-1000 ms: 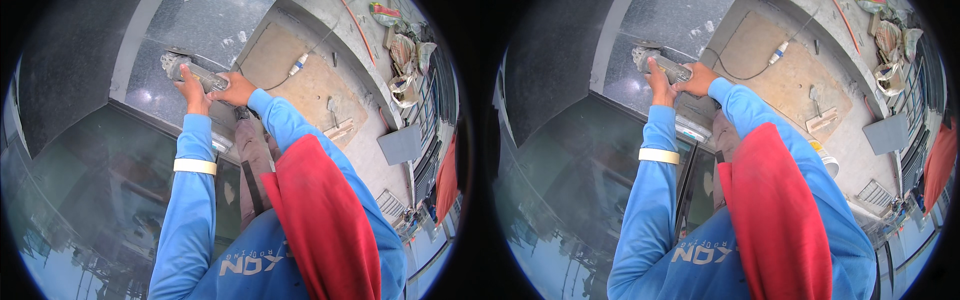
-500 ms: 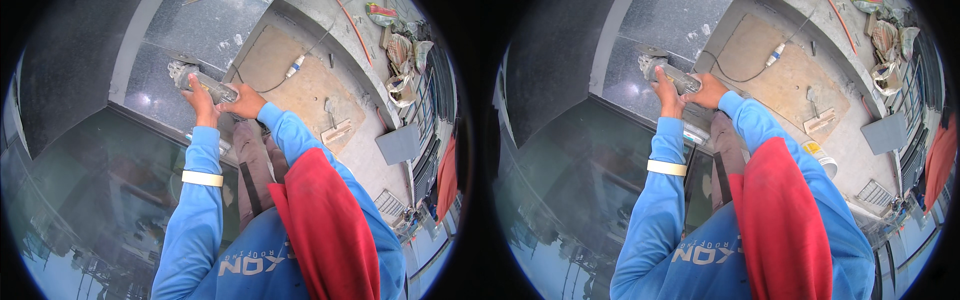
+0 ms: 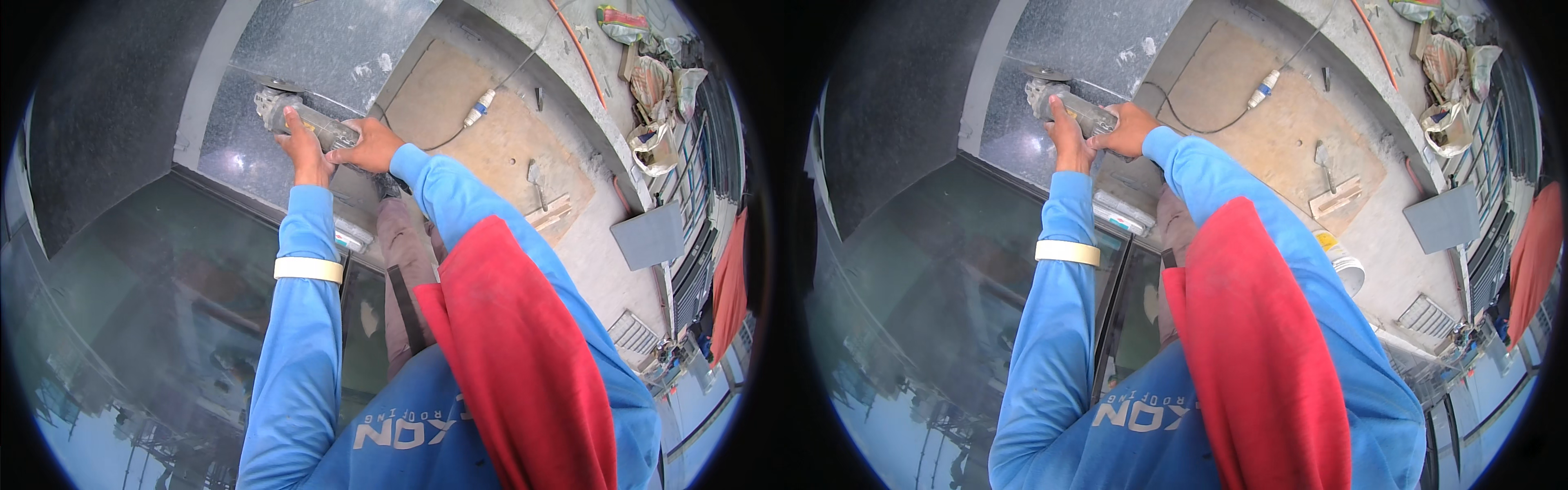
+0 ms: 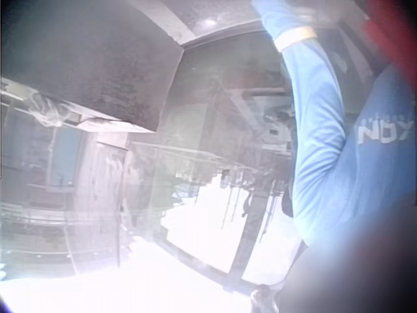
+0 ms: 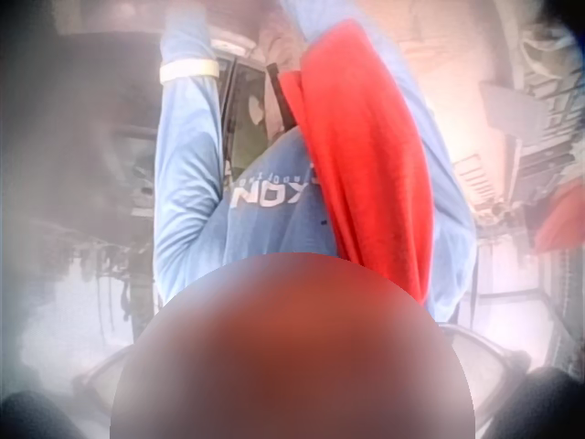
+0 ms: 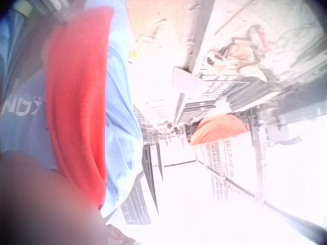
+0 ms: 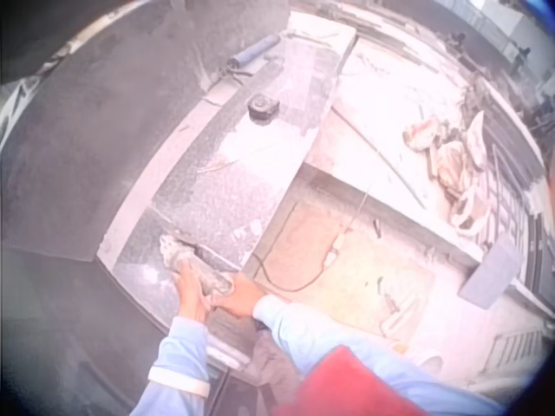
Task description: The person measures and marks a large stone slab with a metal ruler and pencil, then uses an angle grinder to cut along the marked line. The person repositions the slab and continues cutting to complete the cut.
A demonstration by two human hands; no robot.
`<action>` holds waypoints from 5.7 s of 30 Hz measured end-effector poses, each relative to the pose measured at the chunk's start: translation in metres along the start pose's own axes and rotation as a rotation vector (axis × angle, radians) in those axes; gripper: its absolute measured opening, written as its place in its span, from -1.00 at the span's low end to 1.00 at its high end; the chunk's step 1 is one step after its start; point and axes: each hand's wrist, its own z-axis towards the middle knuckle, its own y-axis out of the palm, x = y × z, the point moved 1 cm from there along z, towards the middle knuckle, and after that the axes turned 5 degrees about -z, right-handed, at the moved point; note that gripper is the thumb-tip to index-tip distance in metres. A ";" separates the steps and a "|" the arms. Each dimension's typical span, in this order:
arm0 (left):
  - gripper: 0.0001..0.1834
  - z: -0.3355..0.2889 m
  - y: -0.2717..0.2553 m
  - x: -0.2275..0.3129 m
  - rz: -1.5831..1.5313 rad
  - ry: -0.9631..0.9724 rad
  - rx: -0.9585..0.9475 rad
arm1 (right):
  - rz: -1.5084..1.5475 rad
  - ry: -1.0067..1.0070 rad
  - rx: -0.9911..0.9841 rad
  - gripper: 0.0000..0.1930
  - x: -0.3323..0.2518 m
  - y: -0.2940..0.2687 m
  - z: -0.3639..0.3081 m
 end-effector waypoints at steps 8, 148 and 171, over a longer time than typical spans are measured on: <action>0.09 -0.027 0.002 -0.022 0.013 0.057 0.030 | -0.046 -0.078 0.046 -0.33 0.009 -0.008 -0.042; 0.07 -0.017 0.000 -0.025 0.075 0.085 0.144 | -0.020 -0.055 0.000 -0.44 0.004 -0.008 -0.033; -0.01 -0.020 0.004 -0.031 0.080 0.119 0.162 | -0.029 -0.011 -0.024 -0.42 0.012 -0.012 -0.034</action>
